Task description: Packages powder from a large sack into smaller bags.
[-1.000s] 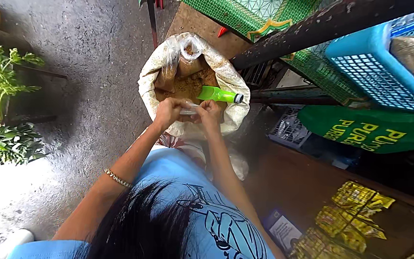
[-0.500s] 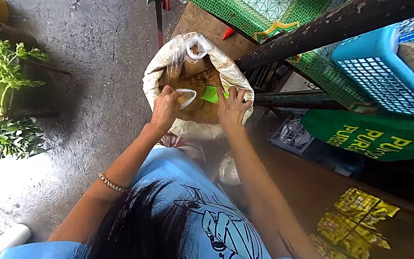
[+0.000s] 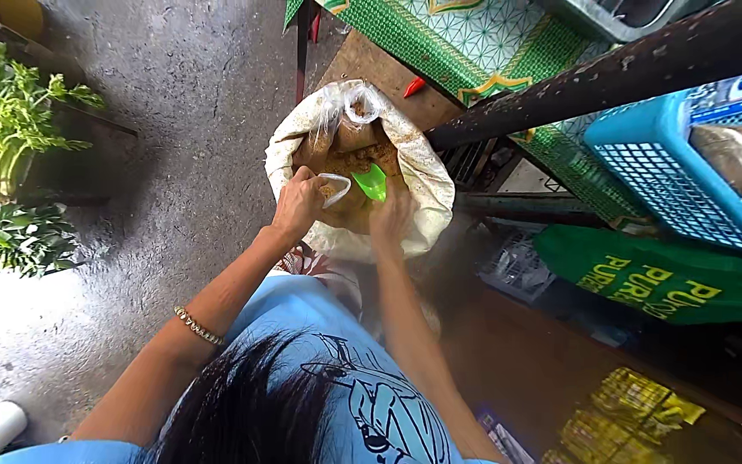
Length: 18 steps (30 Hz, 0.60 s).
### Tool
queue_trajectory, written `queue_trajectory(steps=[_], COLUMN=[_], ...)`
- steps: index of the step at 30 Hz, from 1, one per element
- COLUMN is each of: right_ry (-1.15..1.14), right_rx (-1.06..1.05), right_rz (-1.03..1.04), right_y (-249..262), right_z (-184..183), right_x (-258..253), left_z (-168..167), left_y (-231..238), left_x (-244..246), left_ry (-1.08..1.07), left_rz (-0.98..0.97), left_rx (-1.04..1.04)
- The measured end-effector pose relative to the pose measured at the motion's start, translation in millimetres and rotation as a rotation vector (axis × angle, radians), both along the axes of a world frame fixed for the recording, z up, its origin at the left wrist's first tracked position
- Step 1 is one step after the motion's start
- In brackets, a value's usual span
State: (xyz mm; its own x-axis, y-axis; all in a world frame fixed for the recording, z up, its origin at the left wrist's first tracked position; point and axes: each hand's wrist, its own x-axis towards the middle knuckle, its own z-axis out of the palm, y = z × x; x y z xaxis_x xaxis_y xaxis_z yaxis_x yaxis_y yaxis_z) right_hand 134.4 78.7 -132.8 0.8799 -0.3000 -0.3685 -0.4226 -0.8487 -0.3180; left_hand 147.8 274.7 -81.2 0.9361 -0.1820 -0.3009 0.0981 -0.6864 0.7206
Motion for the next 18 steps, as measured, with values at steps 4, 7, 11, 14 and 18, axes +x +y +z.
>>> queue_trajectory(steps=[4, 7, 11, 14, 18], right_ry=[-0.022, -0.046, -0.08, -0.117, -0.19], right_rx=[0.057, 0.054, 0.119, 0.196, 0.29], right_rz=[-0.023, -0.084, -0.126, -0.168, -0.188], right_y=[15.8, 17.3, 19.2, 15.7, 4.7], right_z=[14.5, -2.6, -26.8, -28.2, 3.2], right_x=[-2.9, 3.4, 14.9, 6.8, -29.9], left_z=[-2.2, -3.6, -3.8, -6.2, -3.2], left_y=[8.3, 10.8, 11.4, 12.3, 6.2], left_x=[-6.4, -8.2, -8.2, -7.5, -4.2], left_ry=[-0.047, -0.024, -0.039, -0.077, -0.066], left_rz=[0.019, 0.026, 0.015, 0.008, 0.035], left_rx=[-0.024, -0.033, -0.023, -0.036, -0.082])
